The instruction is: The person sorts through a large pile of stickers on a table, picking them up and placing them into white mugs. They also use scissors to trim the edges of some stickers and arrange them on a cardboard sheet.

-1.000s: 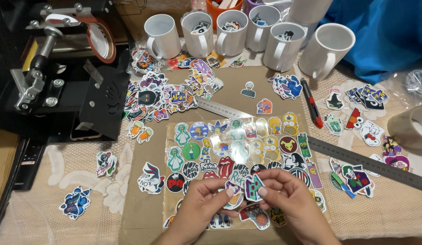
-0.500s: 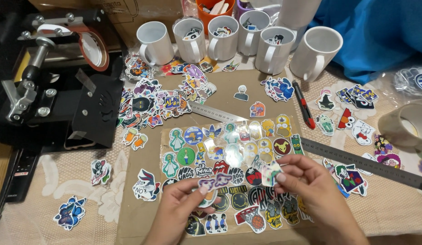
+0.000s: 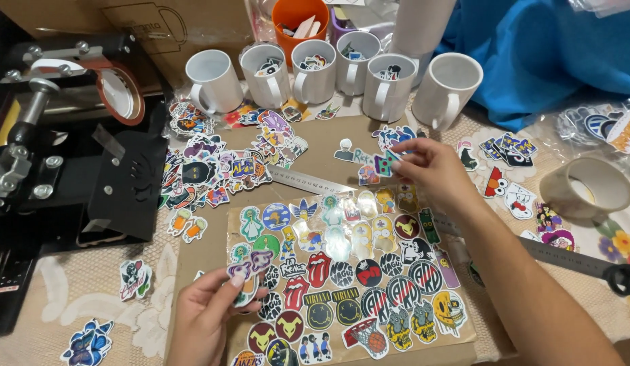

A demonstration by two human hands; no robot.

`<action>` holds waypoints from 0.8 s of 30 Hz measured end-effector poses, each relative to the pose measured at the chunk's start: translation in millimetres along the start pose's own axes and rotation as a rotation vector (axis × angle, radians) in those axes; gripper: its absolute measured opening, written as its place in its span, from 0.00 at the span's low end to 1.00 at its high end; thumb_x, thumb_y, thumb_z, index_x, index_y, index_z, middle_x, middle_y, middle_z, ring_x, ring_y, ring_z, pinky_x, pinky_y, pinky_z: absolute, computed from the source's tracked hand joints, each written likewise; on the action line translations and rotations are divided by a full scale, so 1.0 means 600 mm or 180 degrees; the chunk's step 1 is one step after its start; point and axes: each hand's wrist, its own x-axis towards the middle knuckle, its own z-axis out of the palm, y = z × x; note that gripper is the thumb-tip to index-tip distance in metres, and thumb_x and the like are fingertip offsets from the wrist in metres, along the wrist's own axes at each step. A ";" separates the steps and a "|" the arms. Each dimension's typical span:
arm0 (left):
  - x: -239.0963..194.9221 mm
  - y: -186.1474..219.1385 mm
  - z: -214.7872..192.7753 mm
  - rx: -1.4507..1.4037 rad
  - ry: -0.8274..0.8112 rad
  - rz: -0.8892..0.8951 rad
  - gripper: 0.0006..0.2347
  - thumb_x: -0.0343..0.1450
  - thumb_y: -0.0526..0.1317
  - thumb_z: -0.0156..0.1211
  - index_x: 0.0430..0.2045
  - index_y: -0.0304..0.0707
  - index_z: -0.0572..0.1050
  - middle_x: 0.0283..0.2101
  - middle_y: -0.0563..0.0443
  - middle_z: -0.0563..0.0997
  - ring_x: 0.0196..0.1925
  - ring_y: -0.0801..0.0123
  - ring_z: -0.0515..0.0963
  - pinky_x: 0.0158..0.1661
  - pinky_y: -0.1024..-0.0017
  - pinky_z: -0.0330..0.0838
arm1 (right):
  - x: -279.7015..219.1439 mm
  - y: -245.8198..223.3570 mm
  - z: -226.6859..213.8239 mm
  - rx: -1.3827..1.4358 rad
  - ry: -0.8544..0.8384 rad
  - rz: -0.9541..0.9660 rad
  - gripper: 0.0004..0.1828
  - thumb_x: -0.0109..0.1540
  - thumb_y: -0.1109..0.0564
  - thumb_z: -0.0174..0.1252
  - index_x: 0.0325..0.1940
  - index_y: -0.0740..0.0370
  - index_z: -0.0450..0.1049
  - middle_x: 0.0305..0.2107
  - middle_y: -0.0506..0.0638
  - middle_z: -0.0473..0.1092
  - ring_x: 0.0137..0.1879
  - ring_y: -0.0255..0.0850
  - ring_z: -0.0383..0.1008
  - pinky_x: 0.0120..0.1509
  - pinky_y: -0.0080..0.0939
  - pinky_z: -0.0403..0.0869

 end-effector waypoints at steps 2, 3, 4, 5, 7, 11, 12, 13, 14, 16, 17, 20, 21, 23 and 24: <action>0.000 0.042 0.047 0.0289 0.0113 -0.0155 0.07 0.70 0.29 0.58 0.33 0.18 0.79 0.37 0.30 0.83 0.36 0.41 0.87 0.30 0.59 0.80 | 0.042 -0.002 0.019 -0.0054 -0.0091 -0.0289 0.14 0.63 0.63 0.59 0.53 0.62 0.75 0.36 0.54 0.79 0.43 0.40 0.79 0.47 0.36 0.79; 0.009 0.048 0.058 0.0279 0.0117 -0.0135 0.07 0.70 0.29 0.58 0.33 0.18 0.79 0.37 0.30 0.83 0.36 0.41 0.87 0.30 0.59 0.80 | 0.057 -0.003 0.029 -0.0056 -0.0097 -0.0311 0.14 0.63 0.63 0.59 0.53 0.62 0.75 0.36 0.54 0.79 0.43 0.40 0.79 0.47 0.36 0.79; 0.020 0.054 0.068 0.0344 -0.0098 -0.0010 0.08 0.70 0.30 0.58 0.36 0.18 0.79 0.40 0.31 0.84 0.35 0.42 0.87 0.30 0.63 0.80 | 0.073 -0.007 0.039 -0.0215 -0.0087 -0.0340 0.13 0.63 0.63 0.59 0.53 0.61 0.75 0.35 0.53 0.78 0.40 0.40 0.79 0.43 0.35 0.78; 0.031 0.061 0.078 0.0412 -0.0313 0.0115 0.10 0.69 0.31 0.57 0.38 0.19 0.80 0.42 0.32 0.85 0.33 0.44 0.88 0.30 0.66 0.80 | 0.089 -0.012 0.050 -0.0375 -0.0075 -0.0368 0.12 0.64 0.64 0.58 0.52 0.61 0.75 0.34 0.53 0.78 0.36 0.39 0.79 0.38 0.33 0.76; 0.062 0.061 0.091 0.0376 -0.0466 0.0234 0.09 0.70 0.32 0.58 0.37 0.21 0.80 0.39 0.37 0.82 0.34 0.44 0.88 0.30 0.64 0.81 | 0.142 0.014 0.066 -0.0726 -0.0013 -0.0580 0.12 0.62 0.63 0.60 0.49 0.60 0.77 0.35 0.52 0.79 0.37 0.39 0.79 0.41 0.37 0.78; 0.088 0.077 0.116 0.0307 -0.0650 0.0176 0.09 0.70 0.33 0.60 0.39 0.23 0.80 0.35 0.38 0.83 0.36 0.47 0.88 0.33 0.66 0.84 | 0.155 0.007 0.088 -0.1621 0.0322 -0.0831 0.09 0.61 0.58 0.64 0.45 0.56 0.81 0.39 0.52 0.79 0.45 0.42 0.77 0.48 0.47 0.77; 0.094 0.070 0.113 0.0297 -0.0638 0.0190 0.09 0.70 0.33 0.60 0.39 0.23 0.80 0.35 0.38 0.83 0.36 0.47 0.88 0.33 0.66 0.84 | 0.157 0.012 0.087 -0.1625 0.0313 -0.0851 0.09 0.61 0.58 0.64 0.45 0.56 0.81 0.39 0.52 0.79 0.45 0.42 0.77 0.48 0.47 0.77; 0.101 0.062 0.110 0.0266 -0.0664 0.0195 0.07 0.70 0.32 0.61 0.36 0.24 0.79 0.33 0.39 0.82 0.35 0.48 0.88 0.32 0.67 0.84 | 0.159 0.017 0.086 -0.1765 0.0414 -0.1058 0.10 0.59 0.58 0.65 0.45 0.56 0.81 0.39 0.52 0.79 0.45 0.43 0.78 0.50 0.48 0.76; 0.105 0.052 0.105 0.0237 -0.0678 0.0188 0.06 0.70 0.32 0.61 0.33 0.24 0.79 0.31 0.39 0.81 0.33 0.50 0.88 0.32 0.67 0.84 | 0.160 0.025 0.087 -0.1904 0.0499 -0.1259 0.12 0.58 0.59 0.66 0.46 0.57 0.81 0.38 0.52 0.80 0.45 0.45 0.79 0.52 0.49 0.75; 0.109 0.050 0.100 0.0277 -0.0688 0.0165 0.06 0.69 0.33 0.62 0.33 0.25 0.79 0.32 0.40 0.81 0.33 0.49 0.88 0.32 0.67 0.84 | 0.170 0.039 0.089 -0.2397 0.0639 -0.1583 0.12 0.57 0.55 0.68 0.44 0.58 0.80 0.38 0.52 0.79 0.44 0.50 0.78 0.46 0.53 0.74; 0.110 0.048 0.099 0.0327 -0.0724 0.0140 0.06 0.69 0.33 0.62 0.33 0.25 0.80 0.33 0.41 0.80 0.33 0.48 0.88 0.33 0.66 0.85 | 0.174 0.047 0.089 -0.2885 0.0800 -0.1899 0.15 0.56 0.51 0.70 0.43 0.58 0.78 0.38 0.52 0.78 0.43 0.55 0.76 0.40 0.57 0.74; 0.113 0.042 0.094 0.0344 -0.0681 0.0132 0.08 0.68 0.34 0.63 0.35 0.25 0.81 0.33 0.40 0.82 0.33 0.47 0.89 0.30 0.67 0.83 | 0.124 0.025 0.103 -0.2241 0.0697 -0.2378 0.19 0.59 0.44 0.67 0.48 0.56 0.80 0.46 0.51 0.75 0.39 0.47 0.77 0.48 0.50 0.72; 0.112 0.046 0.098 0.0326 -0.0671 0.0145 0.08 0.68 0.34 0.63 0.35 0.25 0.81 0.33 0.40 0.82 0.33 0.47 0.89 0.30 0.67 0.83 | 0.083 -0.002 0.107 -0.2250 0.0690 -0.2399 0.19 0.59 0.44 0.67 0.48 0.56 0.80 0.46 0.51 0.75 0.39 0.47 0.77 0.48 0.50 0.72; 0.103 0.050 0.101 0.0476 -0.0531 0.0021 0.09 0.67 0.33 0.65 0.36 0.24 0.82 0.34 0.39 0.83 0.33 0.48 0.89 0.26 0.69 0.83 | -0.004 -0.047 0.117 -0.0800 -0.0847 -0.0973 0.15 0.59 0.47 0.60 0.45 0.53 0.81 0.39 0.47 0.79 0.39 0.36 0.75 0.44 0.36 0.75; 0.097 0.052 0.101 0.0476 -0.0525 0.0002 0.09 0.67 0.33 0.65 0.36 0.24 0.82 0.34 0.39 0.83 0.33 0.48 0.89 0.26 0.69 0.83 | -0.021 -0.040 0.126 -0.0802 -0.0856 -0.0955 0.15 0.59 0.47 0.60 0.45 0.53 0.81 0.39 0.47 0.79 0.39 0.36 0.75 0.44 0.36 0.75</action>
